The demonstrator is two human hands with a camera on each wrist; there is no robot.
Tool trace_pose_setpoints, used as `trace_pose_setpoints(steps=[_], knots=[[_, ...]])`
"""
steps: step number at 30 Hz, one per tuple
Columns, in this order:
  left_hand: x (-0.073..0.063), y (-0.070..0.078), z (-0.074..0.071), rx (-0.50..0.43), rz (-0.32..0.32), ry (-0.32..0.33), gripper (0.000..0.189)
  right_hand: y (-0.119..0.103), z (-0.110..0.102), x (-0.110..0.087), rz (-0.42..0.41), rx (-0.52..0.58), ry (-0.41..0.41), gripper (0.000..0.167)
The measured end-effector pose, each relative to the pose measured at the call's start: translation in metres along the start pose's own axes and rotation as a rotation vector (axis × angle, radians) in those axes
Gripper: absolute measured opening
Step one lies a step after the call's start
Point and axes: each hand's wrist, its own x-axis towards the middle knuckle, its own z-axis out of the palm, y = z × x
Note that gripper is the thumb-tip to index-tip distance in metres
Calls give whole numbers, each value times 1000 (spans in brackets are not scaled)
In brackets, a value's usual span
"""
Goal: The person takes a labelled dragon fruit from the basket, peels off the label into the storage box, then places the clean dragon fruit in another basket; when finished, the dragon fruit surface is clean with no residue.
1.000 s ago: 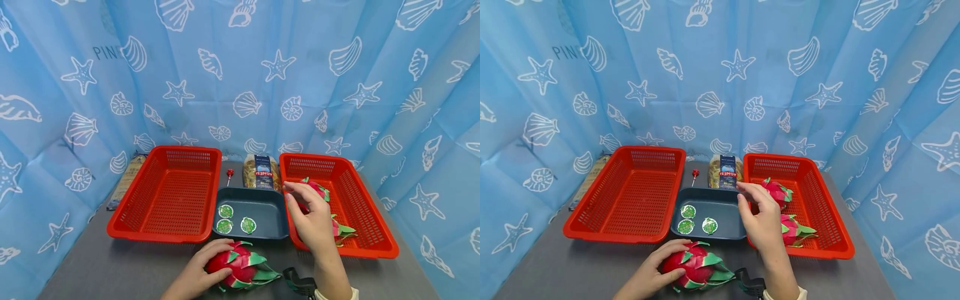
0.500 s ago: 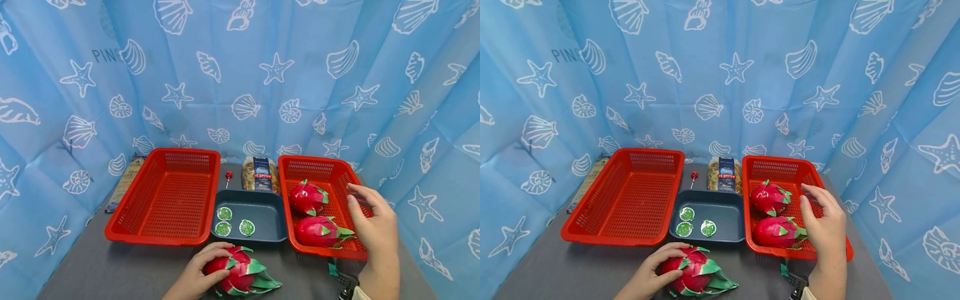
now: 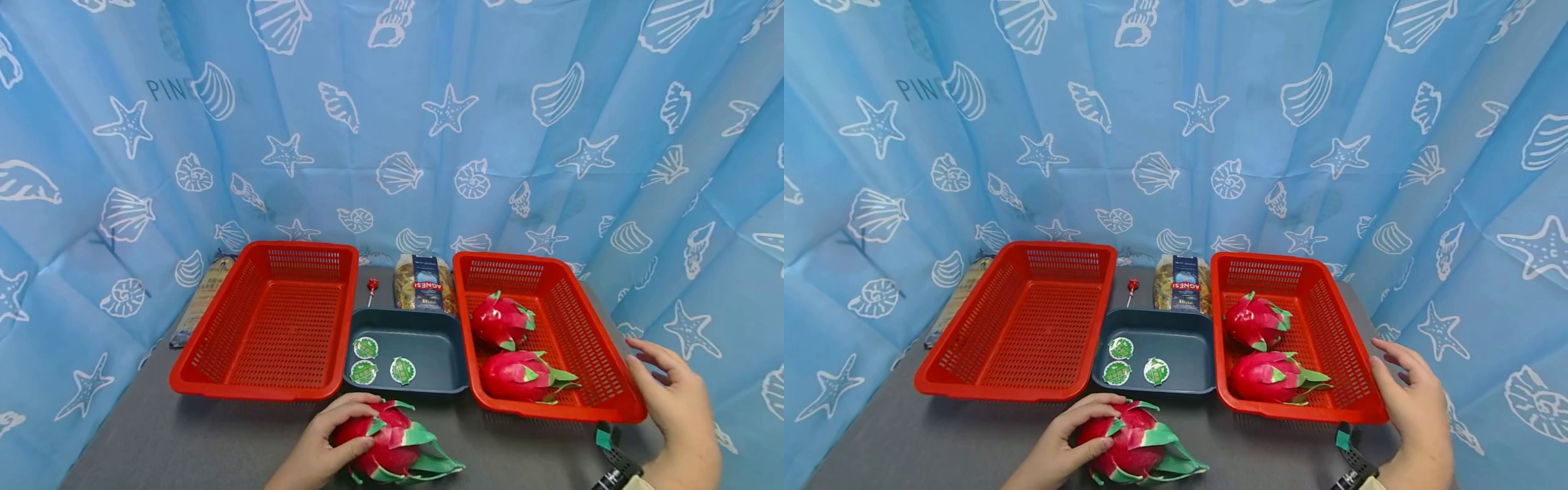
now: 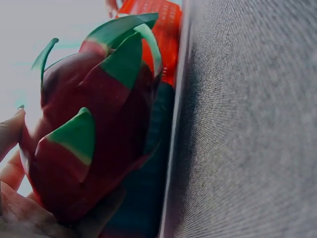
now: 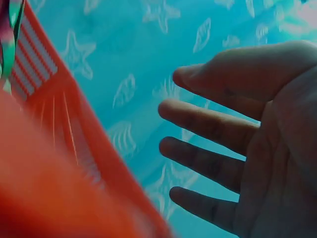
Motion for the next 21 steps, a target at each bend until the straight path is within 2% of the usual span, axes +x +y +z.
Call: trace_pose_setpoints(steps=[2,5,7,9,13,15,17,21], knots=[[0,1,1,-15,7,8,29,11,-3,0,50,-27,-42,53],[1,4,2,-33,67,21,29,25,-5,2,74,-32,-99,55],[2,10,2,-43,108,32,29,32,-5,4,87,-4,-135,56],[5,18,2,-50,141,39,29,36,-3,7,123,73,-178,56],[11,42,-1,-76,190,56,30,41,0,10,242,216,-234,56],[15,57,-3,-97,233,74,32,43,1,9,271,250,-244,58],[19,73,-5,-107,277,109,34,45,2,9,262,247,-246,62],[26,106,-8,-89,321,204,38,44,7,8,228,207,-237,68]])
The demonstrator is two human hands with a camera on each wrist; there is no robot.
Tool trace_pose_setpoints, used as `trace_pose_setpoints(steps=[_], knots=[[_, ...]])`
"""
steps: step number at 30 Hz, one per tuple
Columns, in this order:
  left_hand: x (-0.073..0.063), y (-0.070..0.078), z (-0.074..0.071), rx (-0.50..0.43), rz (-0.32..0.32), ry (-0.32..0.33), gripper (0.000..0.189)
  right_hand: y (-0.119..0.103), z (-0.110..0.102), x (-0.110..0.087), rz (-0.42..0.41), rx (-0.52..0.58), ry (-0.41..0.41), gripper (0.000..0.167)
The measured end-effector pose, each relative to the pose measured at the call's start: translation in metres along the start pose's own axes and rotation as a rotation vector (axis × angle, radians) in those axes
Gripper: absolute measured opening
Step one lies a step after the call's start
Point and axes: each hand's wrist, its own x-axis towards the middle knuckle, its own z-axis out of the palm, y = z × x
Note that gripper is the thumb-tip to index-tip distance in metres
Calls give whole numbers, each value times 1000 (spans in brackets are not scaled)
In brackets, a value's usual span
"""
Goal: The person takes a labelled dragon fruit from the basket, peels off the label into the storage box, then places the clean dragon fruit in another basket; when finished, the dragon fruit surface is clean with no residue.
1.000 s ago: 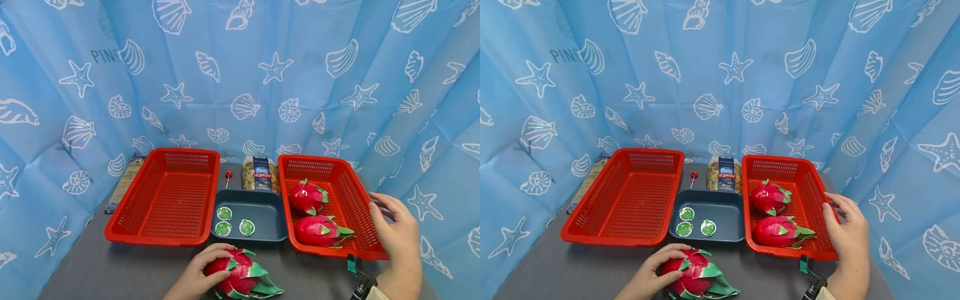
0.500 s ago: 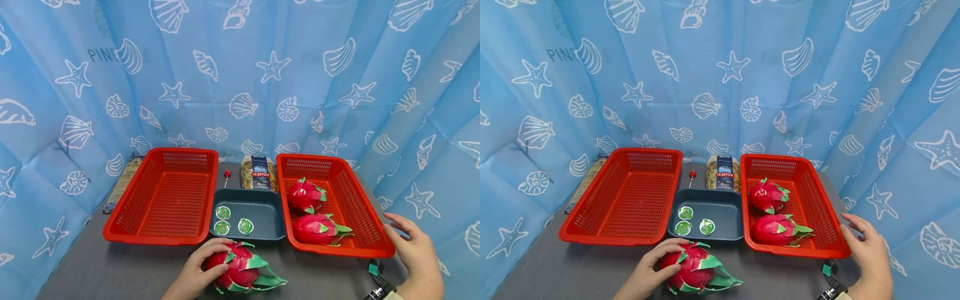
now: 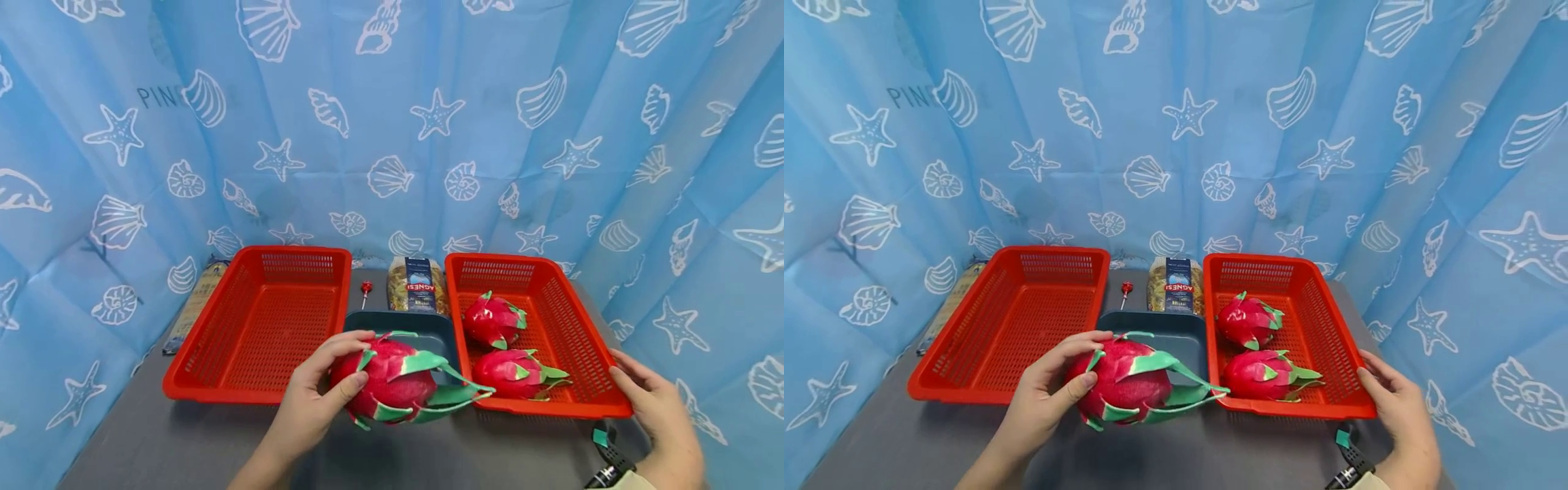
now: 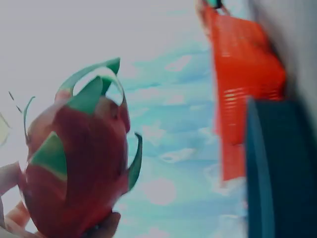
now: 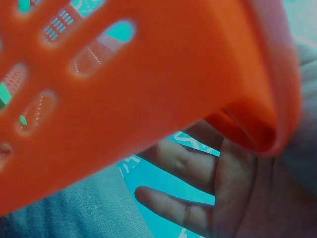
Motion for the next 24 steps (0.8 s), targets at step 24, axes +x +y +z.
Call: trace_pose_setpoints(steps=[24], knots=[[246,16,76,187,-192,14,31,-2,1,0,41,55,5,66]])
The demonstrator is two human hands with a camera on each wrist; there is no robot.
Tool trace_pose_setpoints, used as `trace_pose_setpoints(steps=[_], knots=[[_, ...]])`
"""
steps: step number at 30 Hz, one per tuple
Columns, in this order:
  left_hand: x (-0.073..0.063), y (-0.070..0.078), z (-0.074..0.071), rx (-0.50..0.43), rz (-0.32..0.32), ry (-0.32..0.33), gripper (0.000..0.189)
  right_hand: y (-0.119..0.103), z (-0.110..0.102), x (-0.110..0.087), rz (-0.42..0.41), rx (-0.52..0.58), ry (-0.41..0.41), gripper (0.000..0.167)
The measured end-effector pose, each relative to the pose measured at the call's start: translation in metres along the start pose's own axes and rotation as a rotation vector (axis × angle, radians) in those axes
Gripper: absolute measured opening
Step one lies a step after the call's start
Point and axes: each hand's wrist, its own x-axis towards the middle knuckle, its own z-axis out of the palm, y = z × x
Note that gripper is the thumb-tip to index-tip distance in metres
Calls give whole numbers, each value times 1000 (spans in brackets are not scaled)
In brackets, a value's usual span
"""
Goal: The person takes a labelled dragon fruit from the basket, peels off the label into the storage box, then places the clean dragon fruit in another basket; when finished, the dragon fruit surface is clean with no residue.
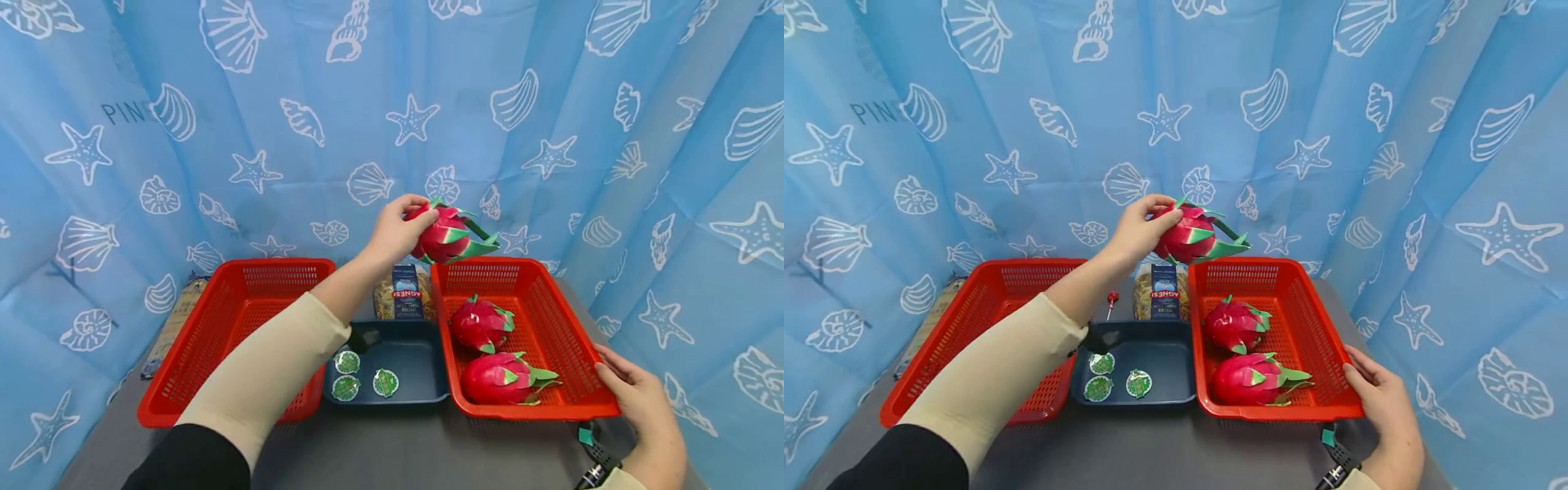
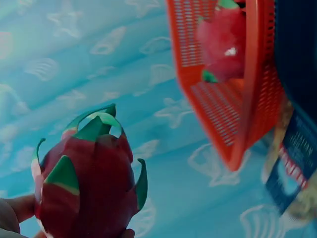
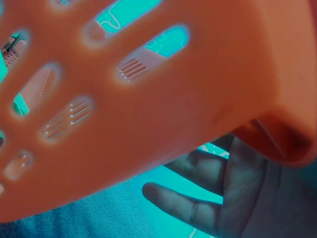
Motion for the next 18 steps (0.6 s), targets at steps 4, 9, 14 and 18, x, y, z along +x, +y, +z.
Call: trace_pose_setpoints(steps=[4,9,14,18], knots=[[26,-17,37,112,-23,2,28,1,0,2,-14,10,7,65],[40,-40,70,151,-42,-20,29,3,2,2,-21,28,19,66],[50,-61,96,178,-68,-60,28,1,3,3,24,39,5,68],[56,-72,115,221,-76,-115,27,-1,4,1,44,52,6,69]])
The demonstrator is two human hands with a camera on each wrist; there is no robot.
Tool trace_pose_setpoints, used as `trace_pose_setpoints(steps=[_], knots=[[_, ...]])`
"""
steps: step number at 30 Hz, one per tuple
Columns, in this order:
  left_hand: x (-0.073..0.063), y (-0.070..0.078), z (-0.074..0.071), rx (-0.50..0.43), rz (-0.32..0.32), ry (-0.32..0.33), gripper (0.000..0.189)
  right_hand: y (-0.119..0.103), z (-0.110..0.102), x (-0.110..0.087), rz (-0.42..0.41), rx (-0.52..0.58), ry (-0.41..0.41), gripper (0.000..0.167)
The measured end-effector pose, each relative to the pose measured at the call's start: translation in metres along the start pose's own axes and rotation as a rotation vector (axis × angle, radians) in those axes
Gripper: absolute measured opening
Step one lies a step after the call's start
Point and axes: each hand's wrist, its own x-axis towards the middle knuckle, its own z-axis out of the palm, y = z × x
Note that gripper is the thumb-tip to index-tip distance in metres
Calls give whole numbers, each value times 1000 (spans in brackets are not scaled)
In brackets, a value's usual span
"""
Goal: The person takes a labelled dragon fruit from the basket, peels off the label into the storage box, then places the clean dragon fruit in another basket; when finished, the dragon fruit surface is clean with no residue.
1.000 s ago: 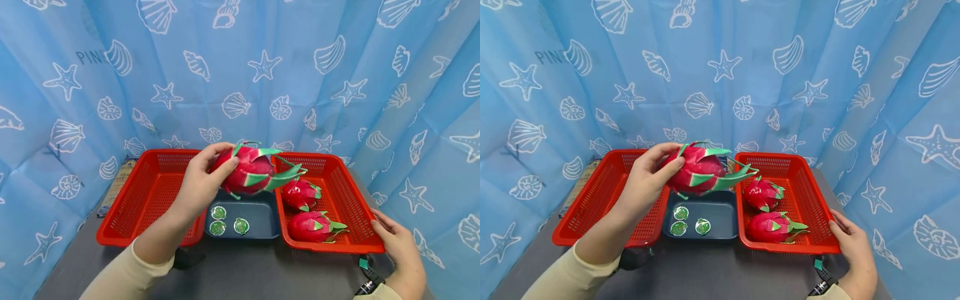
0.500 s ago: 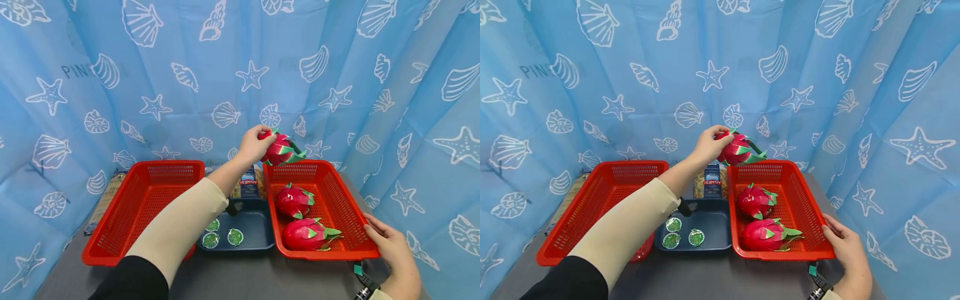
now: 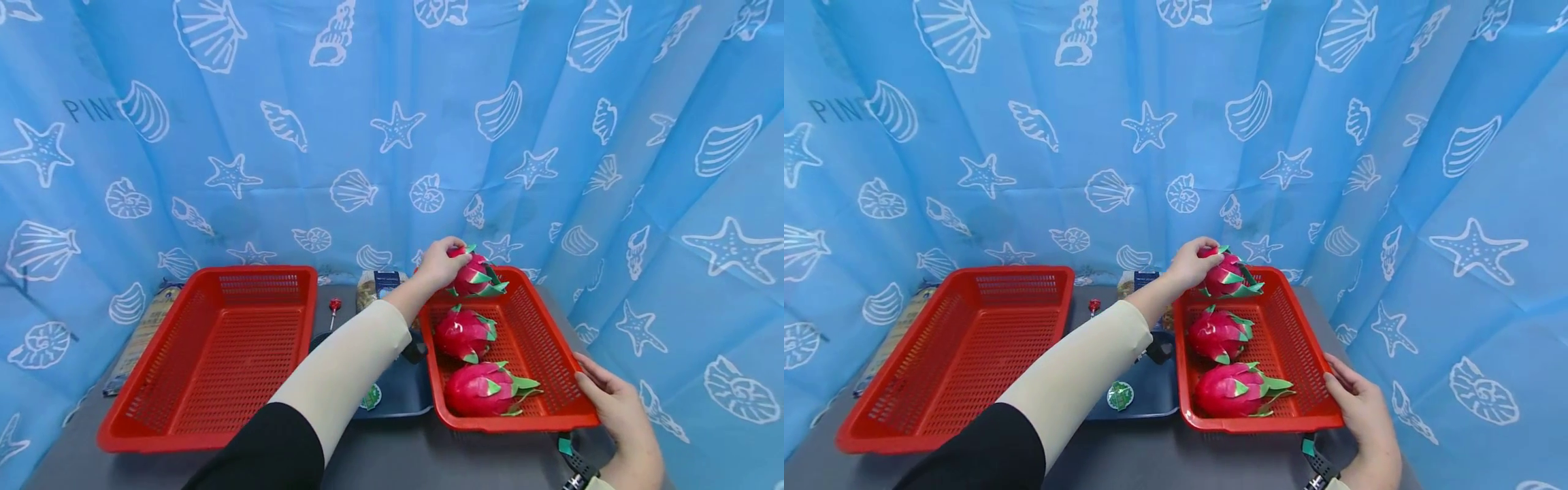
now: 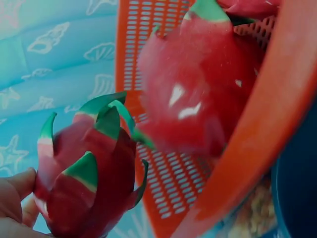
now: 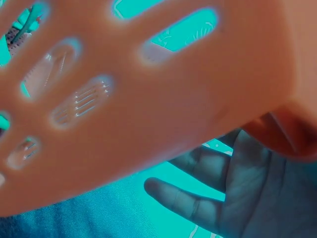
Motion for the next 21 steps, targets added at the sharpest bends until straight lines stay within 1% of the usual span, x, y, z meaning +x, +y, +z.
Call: trace_pose_setpoints(steps=[2,6,9,10,13,16,20,21], knots=[[2,-2,12,51,3,-26,27,1,1,-2,3,10,15,68],[6,-4,31,168,-19,-52,25,-1,2,-3,4,14,34,66],[7,-13,37,235,-49,-87,27,-2,6,-2,-1,10,30,65],[8,-17,39,254,-49,-103,27,-2,7,-1,-8,8,32,64],[11,-26,40,284,-57,-157,29,-2,9,-2,-17,1,36,63],[13,-29,35,288,-40,-224,31,-2,9,-3,-19,-15,41,62],[15,-24,24,272,5,-333,35,-1,5,-2,-28,-46,45,64],[16,-22,21,271,15,-349,36,-1,3,-2,-28,-63,44,64]])
